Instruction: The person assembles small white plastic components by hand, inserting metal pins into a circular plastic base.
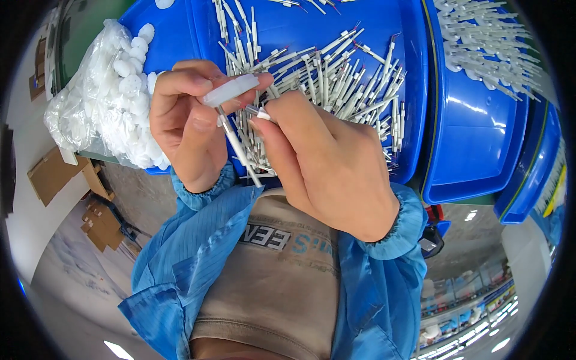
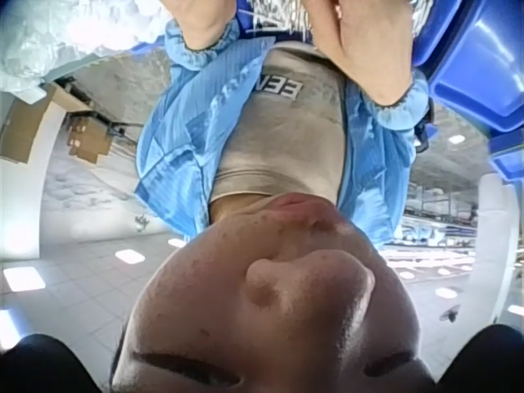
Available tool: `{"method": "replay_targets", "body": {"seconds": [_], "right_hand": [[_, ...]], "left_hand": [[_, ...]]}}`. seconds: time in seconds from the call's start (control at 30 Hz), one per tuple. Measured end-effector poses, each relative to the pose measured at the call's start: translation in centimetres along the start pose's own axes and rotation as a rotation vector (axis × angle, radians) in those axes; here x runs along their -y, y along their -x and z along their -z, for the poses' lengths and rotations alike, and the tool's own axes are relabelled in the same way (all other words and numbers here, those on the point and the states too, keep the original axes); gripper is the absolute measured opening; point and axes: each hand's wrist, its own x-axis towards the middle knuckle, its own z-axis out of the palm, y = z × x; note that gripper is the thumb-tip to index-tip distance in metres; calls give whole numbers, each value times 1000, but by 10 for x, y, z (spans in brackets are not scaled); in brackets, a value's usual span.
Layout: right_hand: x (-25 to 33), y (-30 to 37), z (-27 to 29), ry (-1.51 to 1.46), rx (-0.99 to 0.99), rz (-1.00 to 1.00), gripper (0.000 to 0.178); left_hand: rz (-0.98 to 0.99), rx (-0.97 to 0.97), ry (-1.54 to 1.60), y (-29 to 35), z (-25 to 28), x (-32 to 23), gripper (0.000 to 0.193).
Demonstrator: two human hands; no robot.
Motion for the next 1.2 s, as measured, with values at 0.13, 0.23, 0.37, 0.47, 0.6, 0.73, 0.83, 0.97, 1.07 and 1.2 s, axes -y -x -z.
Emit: {"method": "replay_targets", "body": {"seconds": [0.13, 0.23, 0.37, 0.47, 0.6, 0.73, 0.83, 0.97, 1.07, 1.2], "right_hand": [[1, 2, -2, -2, -71, 66, 4], [2, 2, 1, -31, -65, 65, 5], [-2, 3, 2, -45, -27, 98, 5], [-3, 2, 5, -183, 73, 22, 4], [-3, 5, 5, -636, 166, -135, 5], [-8, 6, -9, -146, -139, 264, 18], [-6, 8, -11, 54, -215, 289, 19], [-19, 6, -15, 10, -178, 343, 20], [-33, 1, -13, -90, -203, 462, 27], [-50, 6, -3, -144, -94, 437, 26]], "left_hand": [[-35, 19, 10, -1, 0, 2, 27], [-69, 65, -40, -1, 2, 4, 28], [-116, 92, -98, -1, 3, 2, 33], [-117, 80, 96, 0, 6, 2, 28], [-278, 242, -240, -5, 12, 0, 37], [-436, 312, -287, -14, 14, 1, 42], [-422, 372, -296, -14, 19, 1, 38], [-488, 475, -253, -22, 20, 2, 35], [-610, 454, -133, -21, 14, 6, 38], [-606, 515, -332, -27, 16, 5, 51]]}}
